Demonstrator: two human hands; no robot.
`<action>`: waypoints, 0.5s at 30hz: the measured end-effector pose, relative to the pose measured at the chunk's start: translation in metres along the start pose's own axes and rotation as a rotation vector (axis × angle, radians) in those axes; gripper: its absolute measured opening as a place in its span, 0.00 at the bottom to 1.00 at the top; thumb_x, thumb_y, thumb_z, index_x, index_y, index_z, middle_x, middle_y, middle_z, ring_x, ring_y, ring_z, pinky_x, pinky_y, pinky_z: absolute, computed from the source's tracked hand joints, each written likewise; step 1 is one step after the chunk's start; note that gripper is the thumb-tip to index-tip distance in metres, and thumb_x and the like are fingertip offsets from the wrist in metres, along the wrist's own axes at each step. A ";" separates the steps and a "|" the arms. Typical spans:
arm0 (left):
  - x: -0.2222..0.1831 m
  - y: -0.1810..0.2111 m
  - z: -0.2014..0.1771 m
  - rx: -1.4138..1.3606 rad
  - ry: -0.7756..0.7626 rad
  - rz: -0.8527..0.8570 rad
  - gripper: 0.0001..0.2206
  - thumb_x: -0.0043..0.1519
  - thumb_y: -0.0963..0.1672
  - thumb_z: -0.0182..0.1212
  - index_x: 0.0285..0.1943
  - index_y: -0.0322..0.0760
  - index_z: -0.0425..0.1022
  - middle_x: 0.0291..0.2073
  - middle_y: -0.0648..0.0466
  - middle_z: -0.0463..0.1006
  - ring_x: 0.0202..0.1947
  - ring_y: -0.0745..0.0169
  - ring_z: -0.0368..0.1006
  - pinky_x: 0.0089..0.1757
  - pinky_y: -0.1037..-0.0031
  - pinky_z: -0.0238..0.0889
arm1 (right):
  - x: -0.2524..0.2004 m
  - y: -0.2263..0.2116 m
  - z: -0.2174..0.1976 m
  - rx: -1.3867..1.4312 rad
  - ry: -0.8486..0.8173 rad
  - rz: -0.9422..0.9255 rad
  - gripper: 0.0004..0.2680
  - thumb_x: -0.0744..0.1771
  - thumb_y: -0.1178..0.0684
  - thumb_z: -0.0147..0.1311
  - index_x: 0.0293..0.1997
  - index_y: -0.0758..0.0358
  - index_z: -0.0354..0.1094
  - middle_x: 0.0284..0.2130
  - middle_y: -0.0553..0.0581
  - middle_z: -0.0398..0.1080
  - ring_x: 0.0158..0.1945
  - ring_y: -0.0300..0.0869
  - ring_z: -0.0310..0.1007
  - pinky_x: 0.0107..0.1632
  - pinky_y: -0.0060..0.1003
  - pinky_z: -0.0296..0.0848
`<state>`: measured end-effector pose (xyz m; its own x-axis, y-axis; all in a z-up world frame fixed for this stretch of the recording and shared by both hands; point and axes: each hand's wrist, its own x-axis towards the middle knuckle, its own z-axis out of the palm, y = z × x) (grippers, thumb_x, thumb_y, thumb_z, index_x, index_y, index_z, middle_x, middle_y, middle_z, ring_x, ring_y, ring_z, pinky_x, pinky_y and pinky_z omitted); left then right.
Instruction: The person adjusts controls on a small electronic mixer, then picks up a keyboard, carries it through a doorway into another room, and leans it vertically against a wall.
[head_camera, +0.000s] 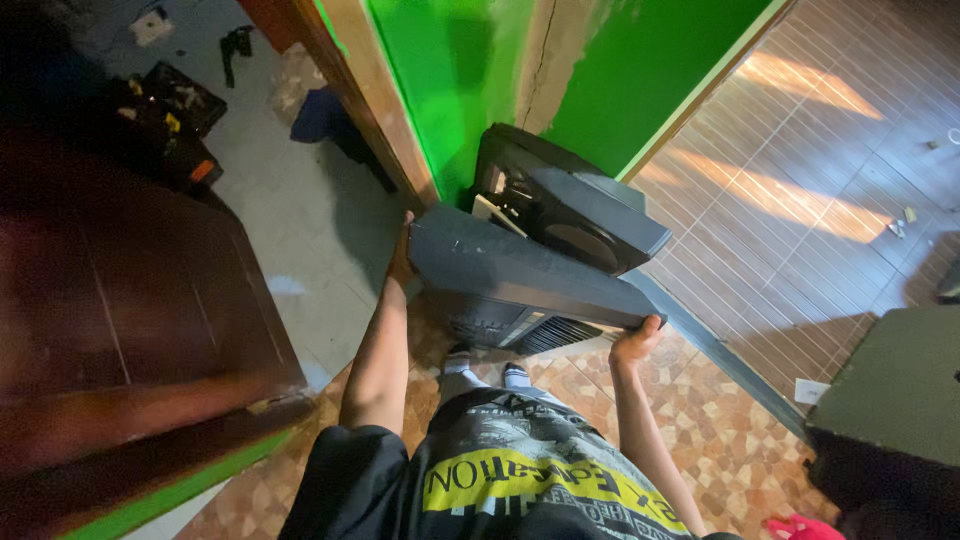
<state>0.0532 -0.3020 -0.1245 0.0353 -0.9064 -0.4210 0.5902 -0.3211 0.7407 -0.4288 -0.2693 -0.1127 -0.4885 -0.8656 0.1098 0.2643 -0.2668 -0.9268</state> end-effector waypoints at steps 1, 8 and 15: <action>-0.005 -0.001 -0.002 0.006 0.018 0.030 0.40 0.63 0.65 0.42 0.70 0.35 0.68 0.67 0.45 0.70 0.67 0.49 0.65 0.62 0.61 0.61 | -0.001 0.000 -0.001 0.035 -0.034 -0.008 0.25 0.67 0.28 0.52 0.51 0.66 0.65 0.44 0.54 0.70 0.49 0.40 0.70 0.54 0.38 0.70; -0.047 -0.014 -0.014 -0.102 0.096 0.179 0.33 0.69 0.61 0.45 0.66 0.31 0.72 0.59 0.46 0.76 0.59 0.55 0.72 0.58 0.65 0.66 | 0.003 0.006 0.002 0.033 -0.057 0.071 0.25 0.68 0.29 0.54 0.50 0.67 0.66 0.44 0.55 0.70 0.48 0.41 0.70 0.54 0.39 0.70; -0.075 -0.031 -0.018 -0.272 0.111 0.166 0.29 0.70 0.59 0.46 0.64 0.35 0.74 0.53 0.50 0.79 0.53 0.59 0.74 0.53 0.67 0.68 | 0.000 0.002 0.003 -0.089 -0.033 0.015 0.25 0.70 0.29 0.51 0.50 0.70 0.66 0.44 0.57 0.70 0.48 0.43 0.69 0.53 0.41 0.70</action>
<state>0.0471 -0.2193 -0.1252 0.2278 -0.8999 -0.3719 0.7618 -0.0732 0.6437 -0.4260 -0.2715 -0.1136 -0.4572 -0.8830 0.1062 0.1953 -0.2162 -0.9566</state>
